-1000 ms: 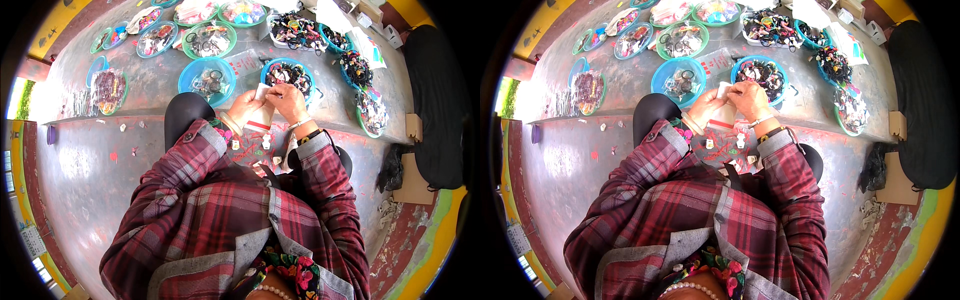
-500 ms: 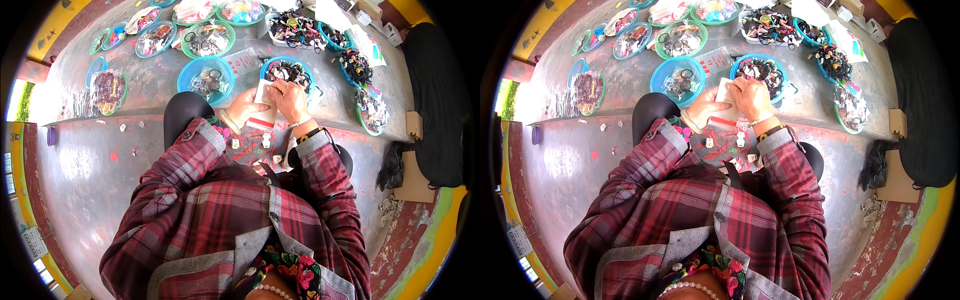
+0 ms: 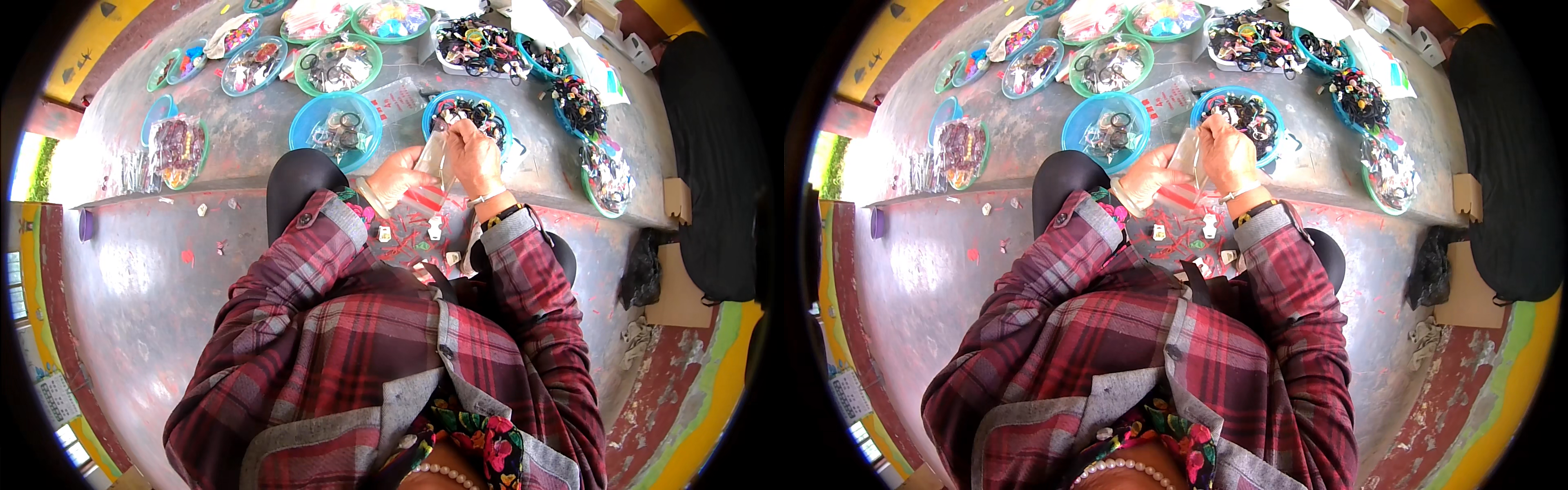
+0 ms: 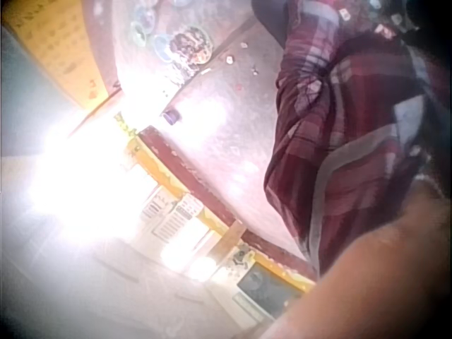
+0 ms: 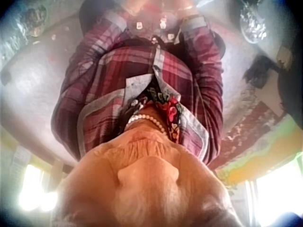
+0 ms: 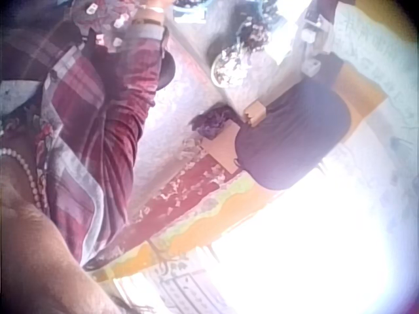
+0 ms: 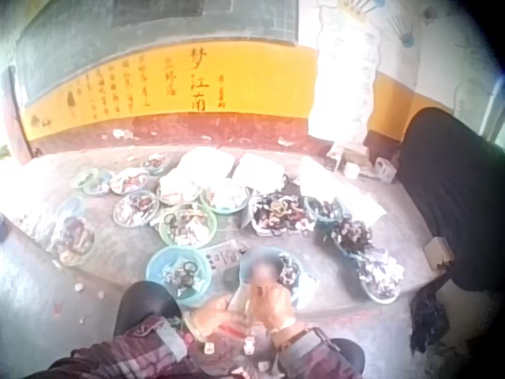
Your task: The person sits on the floor and assembles hair accessories by hand. They pick up small plastic clips and hair ties from bowls, attach the clips to the ties, and place the finished items into a small plastic bag.
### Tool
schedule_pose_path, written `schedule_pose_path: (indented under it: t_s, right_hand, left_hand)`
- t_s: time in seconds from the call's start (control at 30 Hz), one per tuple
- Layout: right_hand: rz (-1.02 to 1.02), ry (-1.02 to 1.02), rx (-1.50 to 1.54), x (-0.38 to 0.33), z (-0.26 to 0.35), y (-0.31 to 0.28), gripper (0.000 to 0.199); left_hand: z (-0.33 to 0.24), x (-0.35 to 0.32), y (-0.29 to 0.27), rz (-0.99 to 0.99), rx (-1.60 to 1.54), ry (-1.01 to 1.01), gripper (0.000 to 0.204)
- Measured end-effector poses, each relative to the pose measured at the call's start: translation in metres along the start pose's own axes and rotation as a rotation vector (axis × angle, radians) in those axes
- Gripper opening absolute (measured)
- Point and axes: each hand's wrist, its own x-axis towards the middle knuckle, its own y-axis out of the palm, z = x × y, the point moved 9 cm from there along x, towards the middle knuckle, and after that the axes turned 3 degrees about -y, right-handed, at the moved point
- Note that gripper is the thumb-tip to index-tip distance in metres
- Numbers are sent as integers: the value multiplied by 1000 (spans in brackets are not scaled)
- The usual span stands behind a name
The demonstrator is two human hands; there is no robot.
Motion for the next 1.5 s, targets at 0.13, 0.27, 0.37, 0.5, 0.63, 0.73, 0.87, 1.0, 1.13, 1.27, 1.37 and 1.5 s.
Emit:
schedule_pose_path:
  t_s: [0.13, 0.27, 0.37, 0.5, 0.63, 0.73, 0.87, 1.0, 1.13, 1.27, 1.37, 1.5]
  right_hand:
    - [-32, -40, -22, 0, -7, -1, 14]
    - [-39, -22, -36, 1, -11, -4, 13]
    - [-66, 1, -76, 3, -18, -10, 13]
    - [-174, 152, -45, 14, -51, -34, 14]
    - [-269, 342, 344, 16, -79, -56, 15]
    - [-140, 480, 627, 11, -72, -41, 14]
    - [32, 538, 820, 9, -61, -9, 13]
    - [47, 626, 946, 4, -74, -5, 12]
    - [51, 676, 1172, 4, -68, 5, 10]
    - [20, 751, 1322, 0, -79, 10, 10]
    - [49, 788, 1407, -1, -74, 17, 10]
    - [124, 867, 1470, -7, -70, 27, 12]
  left_hand:
    - [-2, -2, 5, 8, 58, -11, 42]
    - [-4, -6, 12, 42, 55, -41, 43]
    - [2, -7, 4, 13, 74, -82, 42]
    - [5, -10, 9, 54, 40, -102, 40]
    - [41, -1, -34, -158, -1, -202, 39]
    - [100, 6, -103, -466, -2, -292, 38]
    - [163, 25, -183, -677, 145, -325, 37]
    - [142, 50, -167, -615, 39, -124, 42]
    - [133, 46, -190, -725, 198, 6, 54]
    - [86, 36, -150, -828, 808, 79, 57]
    - [45, 34, -109, -746, 729, 262, 59]
    - [-42, 22, -22, -485, 361, 476, 63]
